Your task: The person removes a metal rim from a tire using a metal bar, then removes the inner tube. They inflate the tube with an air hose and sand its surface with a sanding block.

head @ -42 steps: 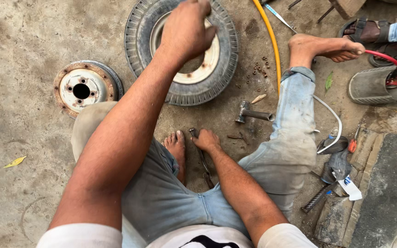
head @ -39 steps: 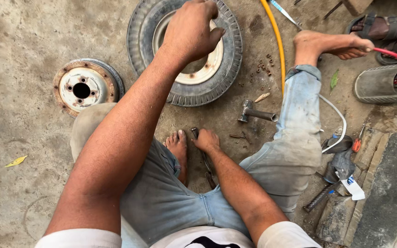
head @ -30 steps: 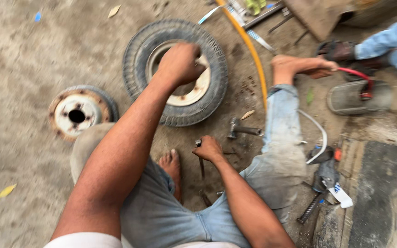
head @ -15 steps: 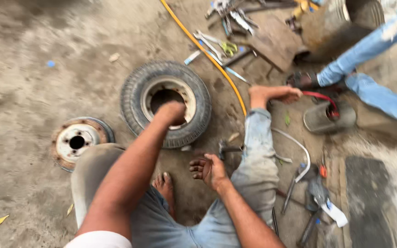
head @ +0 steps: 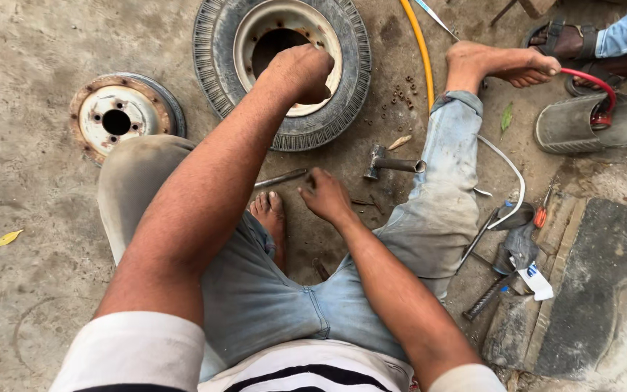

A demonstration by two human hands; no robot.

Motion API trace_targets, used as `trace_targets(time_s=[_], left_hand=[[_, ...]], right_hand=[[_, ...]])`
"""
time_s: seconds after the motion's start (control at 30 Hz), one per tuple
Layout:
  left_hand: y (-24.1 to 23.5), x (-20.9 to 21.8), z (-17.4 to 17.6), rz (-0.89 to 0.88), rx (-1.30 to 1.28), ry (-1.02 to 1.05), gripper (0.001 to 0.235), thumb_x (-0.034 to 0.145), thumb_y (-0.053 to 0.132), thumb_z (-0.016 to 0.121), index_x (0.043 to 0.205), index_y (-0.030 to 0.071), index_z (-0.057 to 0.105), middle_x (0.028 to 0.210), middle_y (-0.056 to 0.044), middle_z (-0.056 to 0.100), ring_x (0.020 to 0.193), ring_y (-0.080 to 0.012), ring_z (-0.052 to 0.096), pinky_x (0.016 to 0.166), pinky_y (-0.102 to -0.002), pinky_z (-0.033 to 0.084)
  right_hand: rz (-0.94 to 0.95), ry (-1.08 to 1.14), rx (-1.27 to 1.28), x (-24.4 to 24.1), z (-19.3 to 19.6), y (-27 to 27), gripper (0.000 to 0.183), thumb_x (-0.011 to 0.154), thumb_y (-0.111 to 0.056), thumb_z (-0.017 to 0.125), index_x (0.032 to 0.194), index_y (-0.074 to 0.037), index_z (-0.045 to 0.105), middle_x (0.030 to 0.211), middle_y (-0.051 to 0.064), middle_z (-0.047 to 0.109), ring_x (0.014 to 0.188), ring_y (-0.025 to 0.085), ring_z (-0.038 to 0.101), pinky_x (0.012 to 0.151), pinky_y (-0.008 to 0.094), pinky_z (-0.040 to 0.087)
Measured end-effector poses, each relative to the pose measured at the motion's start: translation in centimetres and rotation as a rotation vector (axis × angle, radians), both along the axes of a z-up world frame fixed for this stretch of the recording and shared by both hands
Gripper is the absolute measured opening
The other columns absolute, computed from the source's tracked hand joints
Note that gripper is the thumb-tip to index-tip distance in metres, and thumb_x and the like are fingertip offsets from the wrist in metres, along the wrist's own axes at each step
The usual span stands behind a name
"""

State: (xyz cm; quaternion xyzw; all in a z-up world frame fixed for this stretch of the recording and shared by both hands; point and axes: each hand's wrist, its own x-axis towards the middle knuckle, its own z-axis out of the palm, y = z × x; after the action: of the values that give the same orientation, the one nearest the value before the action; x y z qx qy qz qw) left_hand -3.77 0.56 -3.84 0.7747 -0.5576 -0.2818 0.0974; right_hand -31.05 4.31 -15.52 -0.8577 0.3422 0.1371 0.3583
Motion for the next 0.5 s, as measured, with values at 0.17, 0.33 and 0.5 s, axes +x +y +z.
trace_targets(time_s=[0.17,0.33,0.5], left_hand=[[-0.2,0.1,0.9,-0.01,0.008,0.017,0.021,0.082,0.019,0.077,0.102,0.01,0.076,0.102,-0.013,0.075,0.1,-0.0299,0.072,0.088,-0.043,0.058],[-0.1,1.2,-0.5,0.051,0.035,0.064,0.025,0.08,0.021,0.078,0.103,0.012,0.076,0.103,-0.014,0.074,0.101,-0.0303,0.072,0.088,-0.043,0.058],[-0.1,1.7,-1.1,0.065,0.02,0.039,0.024,0.079,0.018,0.076,0.101,0.01,0.077,0.103,-0.017,0.074,0.099,-0.0336,0.072,0.087,-0.045,0.057]], right_hand=[[0.423,0.196,-0.222,3.5,-4.5,1.3,0.034,0.086,-0.019,0.07,0.118,-0.01,0.062,0.121,0.018,0.061,0.119,0.039,0.056,0.095,0.053,0.048],[0.369,0.045,-0.275,2.6,-7.2,2.1,0.038,0.085,-0.01,0.065,0.124,-0.012,0.064,0.125,0.016,0.059,0.123,0.037,0.053,0.101,0.053,0.044],[0.333,0.133,-0.25,2.5,-5.7,-0.3,0.036,0.079,-0.017,0.068,0.114,-0.009,0.066,0.124,0.017,0.059,0.125,0.037,0.049,0.101,0.052,0.042]])
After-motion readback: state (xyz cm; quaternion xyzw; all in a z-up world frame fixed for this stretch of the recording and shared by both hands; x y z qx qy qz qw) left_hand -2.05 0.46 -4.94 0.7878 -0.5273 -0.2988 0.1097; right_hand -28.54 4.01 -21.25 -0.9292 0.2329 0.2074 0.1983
